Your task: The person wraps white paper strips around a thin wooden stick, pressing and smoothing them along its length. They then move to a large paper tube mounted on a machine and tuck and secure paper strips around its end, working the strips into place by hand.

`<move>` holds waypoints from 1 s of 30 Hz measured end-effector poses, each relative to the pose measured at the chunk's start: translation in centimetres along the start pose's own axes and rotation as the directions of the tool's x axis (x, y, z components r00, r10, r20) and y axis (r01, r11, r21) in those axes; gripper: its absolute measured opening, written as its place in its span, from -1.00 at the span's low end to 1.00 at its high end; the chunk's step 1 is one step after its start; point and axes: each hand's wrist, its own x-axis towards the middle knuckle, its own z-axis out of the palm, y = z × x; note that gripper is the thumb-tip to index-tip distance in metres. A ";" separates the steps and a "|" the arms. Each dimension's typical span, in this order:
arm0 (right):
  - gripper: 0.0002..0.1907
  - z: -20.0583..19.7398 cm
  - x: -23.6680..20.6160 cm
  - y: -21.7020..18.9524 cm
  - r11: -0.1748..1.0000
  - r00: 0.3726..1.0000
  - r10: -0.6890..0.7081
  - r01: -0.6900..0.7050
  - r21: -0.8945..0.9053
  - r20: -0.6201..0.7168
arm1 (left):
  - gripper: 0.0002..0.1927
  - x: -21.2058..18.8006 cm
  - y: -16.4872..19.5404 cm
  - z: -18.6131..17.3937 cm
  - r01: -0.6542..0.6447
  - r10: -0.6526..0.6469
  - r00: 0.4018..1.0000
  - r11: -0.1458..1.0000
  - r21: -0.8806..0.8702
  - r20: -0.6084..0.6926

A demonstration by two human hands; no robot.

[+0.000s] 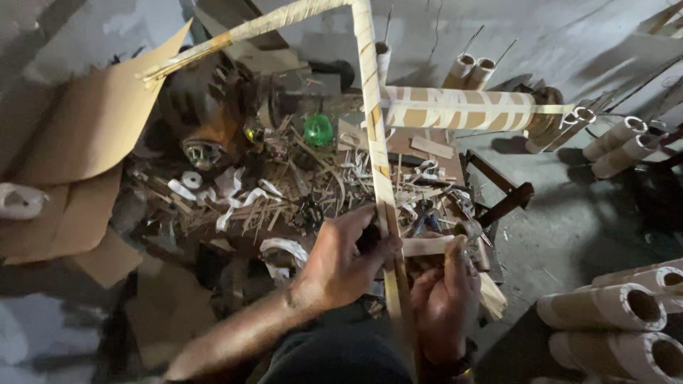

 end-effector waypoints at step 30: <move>-0.70 -0.9 -1.9 -2.8 0.902 0.894 0.349 -0.402 -0.160 -0.281 | -0.67 -4.3 -0.4 4.2 -0.337 0.329 0.930 0.941 -0.029 -0.162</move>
